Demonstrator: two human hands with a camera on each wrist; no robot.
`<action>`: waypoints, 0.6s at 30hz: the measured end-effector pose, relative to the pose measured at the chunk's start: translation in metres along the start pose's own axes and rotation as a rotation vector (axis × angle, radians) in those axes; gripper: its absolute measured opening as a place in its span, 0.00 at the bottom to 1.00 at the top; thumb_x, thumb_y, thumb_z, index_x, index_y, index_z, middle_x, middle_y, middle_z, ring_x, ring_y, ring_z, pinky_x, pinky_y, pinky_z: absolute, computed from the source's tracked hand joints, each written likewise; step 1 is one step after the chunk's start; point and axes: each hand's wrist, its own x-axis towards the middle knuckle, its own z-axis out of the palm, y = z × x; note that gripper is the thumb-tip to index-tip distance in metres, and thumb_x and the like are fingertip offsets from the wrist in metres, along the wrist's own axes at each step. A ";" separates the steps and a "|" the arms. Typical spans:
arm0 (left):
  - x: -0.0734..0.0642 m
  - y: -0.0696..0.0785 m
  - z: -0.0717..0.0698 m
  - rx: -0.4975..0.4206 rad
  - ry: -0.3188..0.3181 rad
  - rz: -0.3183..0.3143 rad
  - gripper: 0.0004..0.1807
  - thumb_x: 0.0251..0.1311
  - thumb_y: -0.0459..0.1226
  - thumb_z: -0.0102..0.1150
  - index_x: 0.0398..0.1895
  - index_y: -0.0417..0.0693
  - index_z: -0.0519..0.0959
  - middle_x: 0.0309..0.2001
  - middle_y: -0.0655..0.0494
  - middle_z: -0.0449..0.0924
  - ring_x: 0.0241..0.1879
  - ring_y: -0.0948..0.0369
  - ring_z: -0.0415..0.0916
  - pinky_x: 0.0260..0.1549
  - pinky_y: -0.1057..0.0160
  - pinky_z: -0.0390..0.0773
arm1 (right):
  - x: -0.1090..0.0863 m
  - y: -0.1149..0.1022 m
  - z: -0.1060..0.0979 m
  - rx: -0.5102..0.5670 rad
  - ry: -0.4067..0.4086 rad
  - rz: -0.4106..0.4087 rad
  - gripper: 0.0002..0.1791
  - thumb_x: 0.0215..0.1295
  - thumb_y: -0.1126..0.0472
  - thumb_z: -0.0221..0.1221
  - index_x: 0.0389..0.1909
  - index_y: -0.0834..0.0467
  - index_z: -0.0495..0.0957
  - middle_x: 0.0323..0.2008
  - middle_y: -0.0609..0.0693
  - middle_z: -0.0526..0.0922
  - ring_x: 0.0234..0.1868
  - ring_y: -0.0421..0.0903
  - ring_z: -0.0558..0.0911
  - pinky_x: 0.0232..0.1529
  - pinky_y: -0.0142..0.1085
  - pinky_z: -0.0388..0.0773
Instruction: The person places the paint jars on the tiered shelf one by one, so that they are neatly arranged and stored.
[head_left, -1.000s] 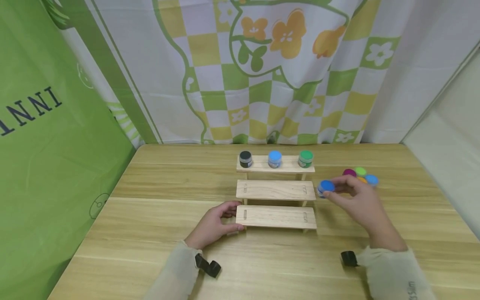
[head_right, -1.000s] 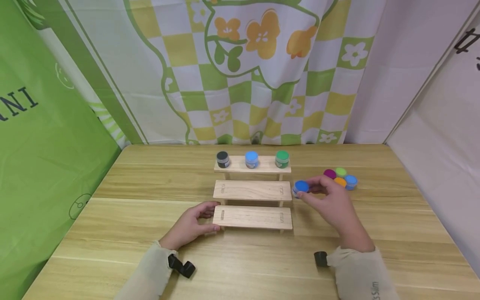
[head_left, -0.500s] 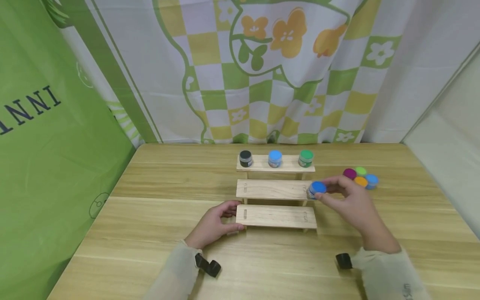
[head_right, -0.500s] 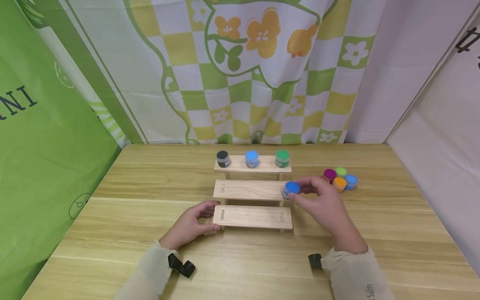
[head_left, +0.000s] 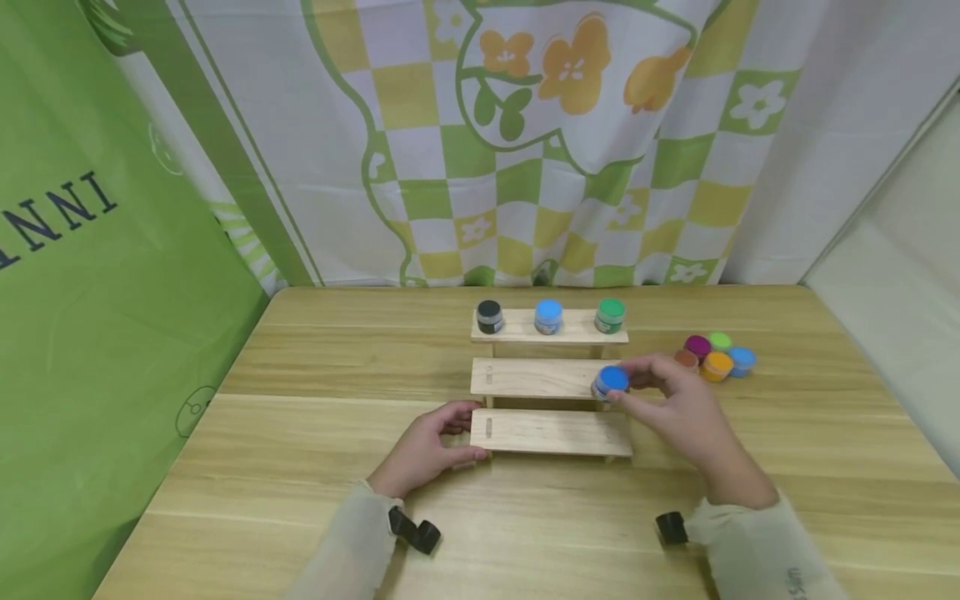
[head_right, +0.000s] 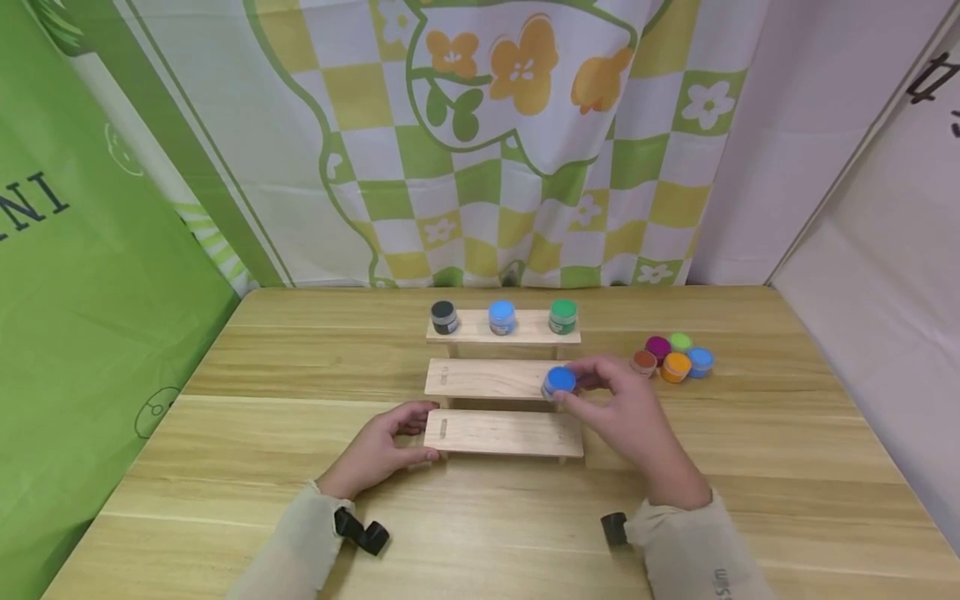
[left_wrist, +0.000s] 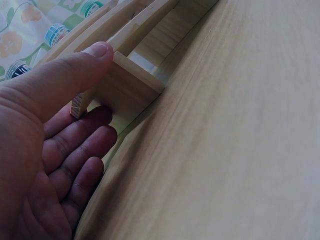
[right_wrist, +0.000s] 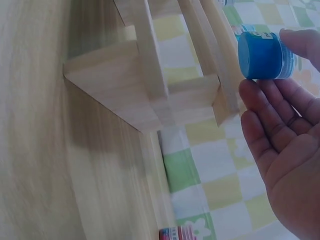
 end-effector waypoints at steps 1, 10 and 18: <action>0.000 0.000 0.000 0.000 -0.001 -0.002 0.37 0.43 0.52 0.71 0.60 0.60 0.70 0.50 0.67 0.76 0.48 0.66 0.73 0.50 0.59 0.72 | 0.000 0.000 0.002 0.002 -0.004 -0.010 0.14 0.56 0.55 0.66 0.43 0.53 0.78 0.40 0.41 0.80 0.43 0.38 0.77 0.46 0.33 0.73; -0.001 -0.002 0.001 0.001 -0.007 0.008 0.37 0.44 0.52 0.70 0.61 0.61 0.69 0.50 0.65 0.75 0.49 0.64 0.73 0.51 0.58 0.72 | 0.002 -0.003 0.012 0.043 -0.017 -0.059 0.14 0.55 0.57 0.66 0.43 0.53 0.78 0.39 0.41 0.81 0.40 0.40 0.78 0.46 0.34 0.75; -0.001 -0.001 0.000 0.014 0.006 0.006 0.37 0.43 0.52 0.71 0.60 0.60 0.70 0.48 0.66 0.76 0.48 0.65 0.73 0.51 0.59 0.72 | 0.004 -0.014 0.020 0.063 -0.069 -0.026 0.16 0.57 0.51 0.65 0.44 0.52 0.76 0.41 0.41 0.80 0.41 0.41 0.78 0.43 0.43 0.77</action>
